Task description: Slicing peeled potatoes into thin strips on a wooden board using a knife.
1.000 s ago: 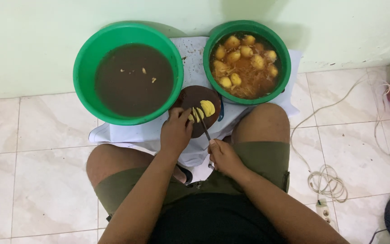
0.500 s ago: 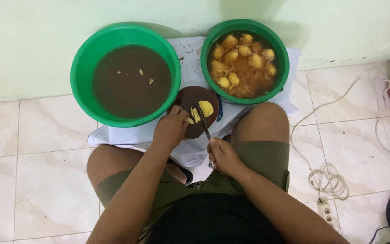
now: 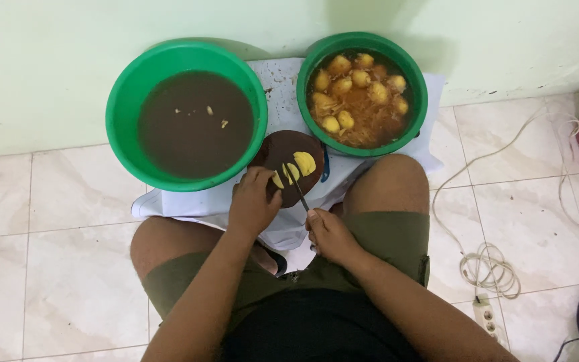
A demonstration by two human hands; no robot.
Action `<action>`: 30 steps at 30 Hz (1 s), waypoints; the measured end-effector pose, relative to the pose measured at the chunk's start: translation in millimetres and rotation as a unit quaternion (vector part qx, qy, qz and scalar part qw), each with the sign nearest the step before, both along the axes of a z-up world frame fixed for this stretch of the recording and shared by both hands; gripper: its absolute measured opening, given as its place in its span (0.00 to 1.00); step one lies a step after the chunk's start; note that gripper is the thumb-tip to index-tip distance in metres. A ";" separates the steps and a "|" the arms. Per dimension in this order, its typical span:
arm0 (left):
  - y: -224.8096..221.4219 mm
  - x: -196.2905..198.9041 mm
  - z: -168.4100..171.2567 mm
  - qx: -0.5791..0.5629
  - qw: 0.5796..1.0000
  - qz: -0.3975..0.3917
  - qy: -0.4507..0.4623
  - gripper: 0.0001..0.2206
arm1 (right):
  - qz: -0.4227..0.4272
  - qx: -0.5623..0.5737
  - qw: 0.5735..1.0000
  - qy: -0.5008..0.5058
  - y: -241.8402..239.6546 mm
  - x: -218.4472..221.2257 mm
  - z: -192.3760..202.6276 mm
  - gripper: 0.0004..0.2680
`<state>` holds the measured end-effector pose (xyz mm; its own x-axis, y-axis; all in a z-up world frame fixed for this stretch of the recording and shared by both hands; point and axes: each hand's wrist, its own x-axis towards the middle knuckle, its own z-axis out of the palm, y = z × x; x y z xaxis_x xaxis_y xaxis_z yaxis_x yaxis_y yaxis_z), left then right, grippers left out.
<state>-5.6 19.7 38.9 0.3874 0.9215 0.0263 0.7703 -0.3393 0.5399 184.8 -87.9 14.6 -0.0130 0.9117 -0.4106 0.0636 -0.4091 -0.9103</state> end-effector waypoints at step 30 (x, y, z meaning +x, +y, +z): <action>-5.6 5.4 -16.0 0.097 0.987 0.078 -0.098 0.11 | 0.064 0.031 0.990 -0.125 8.2 0.7 -4.5 0.14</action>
<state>-0.2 14.1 22.9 0.2107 0.9397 0.2693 0.7089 -0.3365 0.6199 185.5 -79.7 10.1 -0.0346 0.9329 -0.3584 0.3372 -0.3267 -0.8829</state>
